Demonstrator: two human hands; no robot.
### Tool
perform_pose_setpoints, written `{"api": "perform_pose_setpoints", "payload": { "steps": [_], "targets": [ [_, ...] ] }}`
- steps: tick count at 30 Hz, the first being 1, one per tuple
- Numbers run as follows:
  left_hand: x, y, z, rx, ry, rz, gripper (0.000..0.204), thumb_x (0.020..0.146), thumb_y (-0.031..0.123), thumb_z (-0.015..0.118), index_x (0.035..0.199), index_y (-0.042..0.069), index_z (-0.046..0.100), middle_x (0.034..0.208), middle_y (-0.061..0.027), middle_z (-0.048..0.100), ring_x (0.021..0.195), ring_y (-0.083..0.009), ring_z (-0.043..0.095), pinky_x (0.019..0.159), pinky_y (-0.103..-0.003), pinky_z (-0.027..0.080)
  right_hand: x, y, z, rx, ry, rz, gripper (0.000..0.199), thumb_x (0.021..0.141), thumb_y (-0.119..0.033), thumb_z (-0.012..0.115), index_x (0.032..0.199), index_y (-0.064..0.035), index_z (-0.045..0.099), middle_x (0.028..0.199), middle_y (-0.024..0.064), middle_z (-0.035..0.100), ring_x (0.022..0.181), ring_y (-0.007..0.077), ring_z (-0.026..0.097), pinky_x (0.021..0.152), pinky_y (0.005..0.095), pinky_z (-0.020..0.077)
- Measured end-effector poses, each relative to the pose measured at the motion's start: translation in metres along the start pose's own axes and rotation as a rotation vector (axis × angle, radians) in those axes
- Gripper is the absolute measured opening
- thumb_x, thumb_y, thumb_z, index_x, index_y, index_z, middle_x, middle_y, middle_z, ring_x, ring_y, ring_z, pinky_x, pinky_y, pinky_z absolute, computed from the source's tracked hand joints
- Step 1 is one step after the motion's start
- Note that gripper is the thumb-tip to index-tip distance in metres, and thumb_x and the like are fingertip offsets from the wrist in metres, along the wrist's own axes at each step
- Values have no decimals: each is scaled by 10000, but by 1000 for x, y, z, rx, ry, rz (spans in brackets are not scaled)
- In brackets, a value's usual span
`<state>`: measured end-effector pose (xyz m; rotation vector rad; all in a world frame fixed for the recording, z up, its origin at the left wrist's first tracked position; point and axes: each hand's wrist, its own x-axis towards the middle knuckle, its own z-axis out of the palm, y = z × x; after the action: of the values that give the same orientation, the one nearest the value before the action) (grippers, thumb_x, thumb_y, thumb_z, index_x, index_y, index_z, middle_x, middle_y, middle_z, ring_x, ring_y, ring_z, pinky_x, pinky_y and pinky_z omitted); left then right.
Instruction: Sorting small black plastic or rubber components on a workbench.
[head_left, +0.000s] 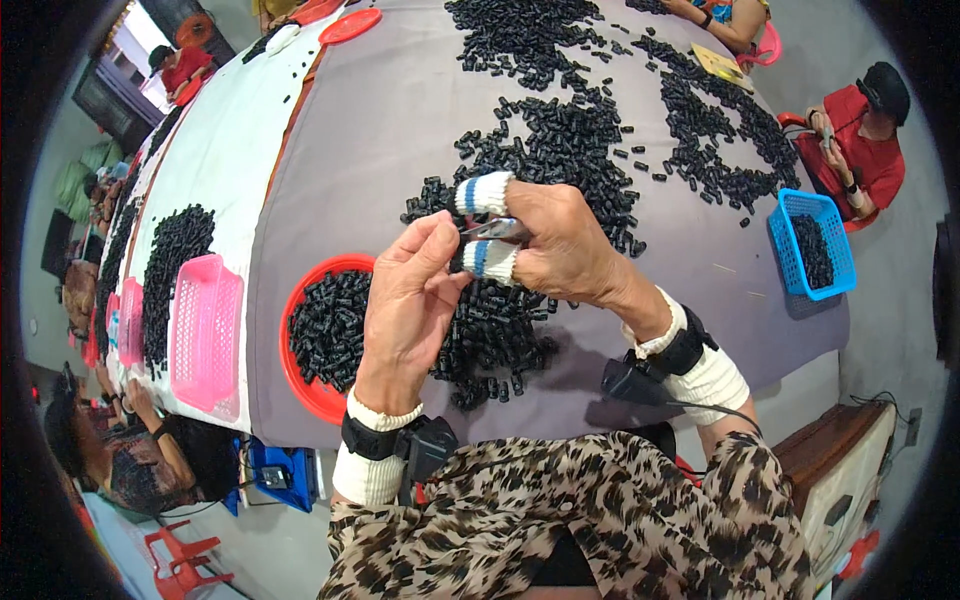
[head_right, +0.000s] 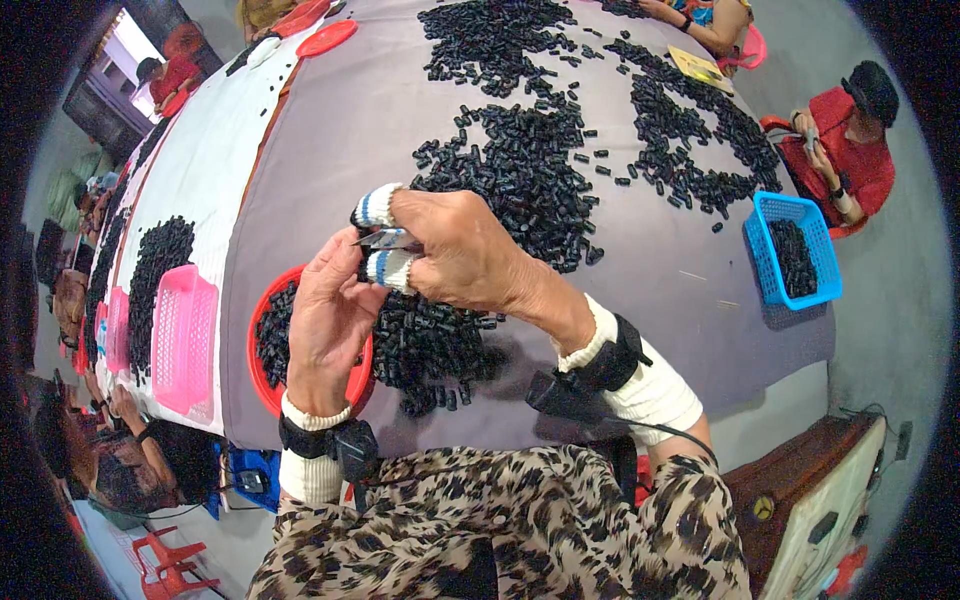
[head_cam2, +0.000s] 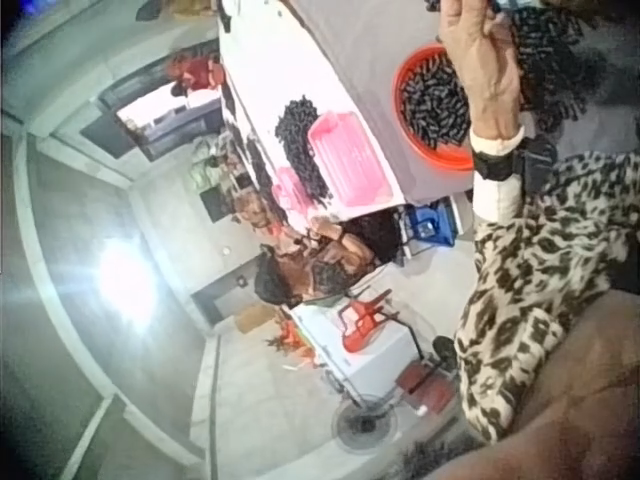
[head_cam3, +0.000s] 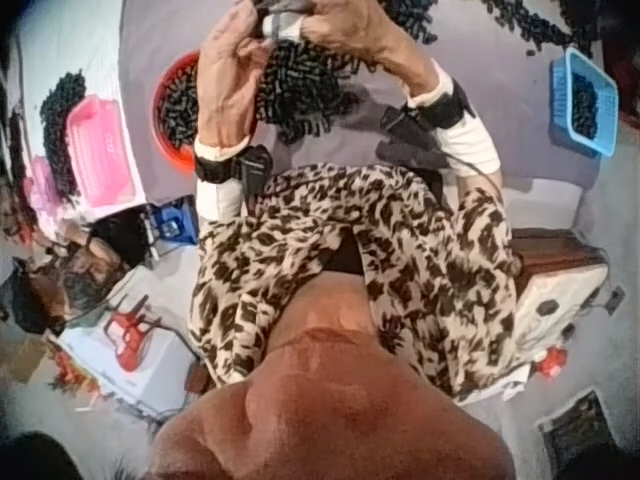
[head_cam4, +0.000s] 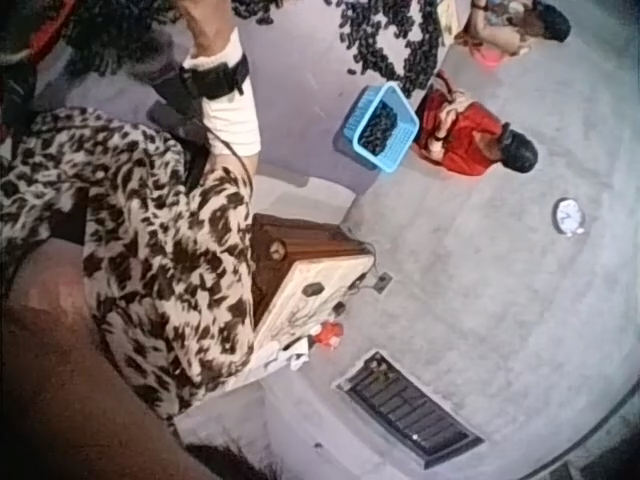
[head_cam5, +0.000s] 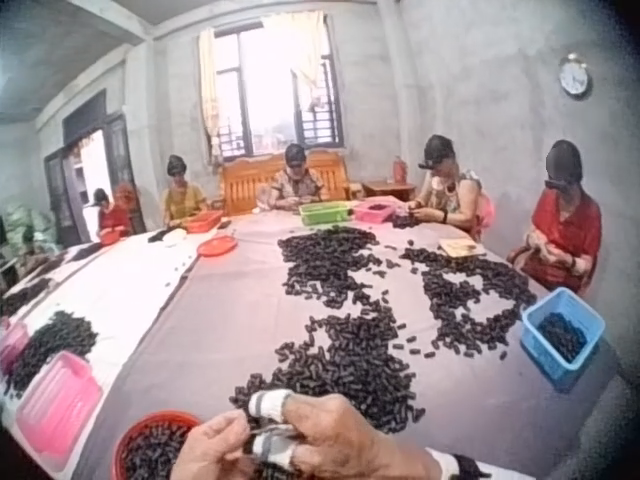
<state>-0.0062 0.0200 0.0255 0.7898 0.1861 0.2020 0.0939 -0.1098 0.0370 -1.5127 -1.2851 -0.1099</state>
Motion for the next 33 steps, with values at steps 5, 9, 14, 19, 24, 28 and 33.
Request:
{"api": "perform_pose_setpoints", "payload": {
  "steps": [5, 9, 14, 19, 24, 28, 33],
  "targets": [
    [1, 3, 8, 81, 14, 8, 184, 876, 131, 545, 996, -7, 566, 904, -52, 608, 770, -98, 584, 682, -233, 489, 2, 2, -4, -39, -105, 27, 311, 706, -75, 641, 981, 15, 525, 761, 160, 605, 657, 290, 622, 583, 318, 498],
    [1, -1, -2, -71, -25, 19, 203, 882, 147, 534, 998, -18, 558, 887, -77, 605, 769, -126, 587, 726, -260, 485, 2, -5, -4, 152, -62, 190, 309, 711, -80, 667, 976, -3, 527, 767, 142, 630, 686, 203, 646, 609, 284, 505],
    [1, 1, 0, -144, -6, -6, 215, 881, 151, 536, 1025, -9, 544, 867, -70, 586, 741, -116, 572, 692, -266, 478, 0, -7, -5, 169, -20, 229, 283, 712, -100, 683, 939, -3, 546, 719, 89, 632, 648, 120, 608, 596, 259, 491],
    [1, -1, -1, -162, -76, 5, 223, 888, 162, 529, 1026, -13, 533, 844, -69, 574, 696, -108, 551, 650, -274, 462, -4, 1, -5, 269, 18, 399, 201, 747, -124, 658, 884, -14, 561, 635, 4, 564, 562, 40, 475, 511, 222, 415],
    [-1, 0, 0, -139, -37, 24, 222, 892, 170, 524, 1008, -18, 534, 832, -62, 572, 686, -99, 546, 626, -228, 453, -5, -5, -2, 274, 9, 359, 231, 746, -154, 679, 885, -15, 557, 632, -13, 544, 582, 35, 459, 516, 217, 400],
    [-1, -3, 13, -87, 129, 89, 219, 895, 170, 521, 995, -23, 543, 793, -32, 569, 683, -74, 538, 612, -175, 440, -6, -12, 0, 248, -60, 414, 301, 685, -143, 758, 895, -50, 564, 758, -21, 603, 673, 31, 511, 597, 194, 431],
    [-2, -3, -2, -94, -61, 90, 225, 895, 164, 520, 1011, -28, 544, 784, -16, 566, 727, -62, 543, 658, -177, 450, -6, -15, 4, 163, -35, 343, 291, 679, -129, 755, 872, -42, 556, 733, -4, 603, 648, 41, 515, 592, 204, 435]
  ]
}}
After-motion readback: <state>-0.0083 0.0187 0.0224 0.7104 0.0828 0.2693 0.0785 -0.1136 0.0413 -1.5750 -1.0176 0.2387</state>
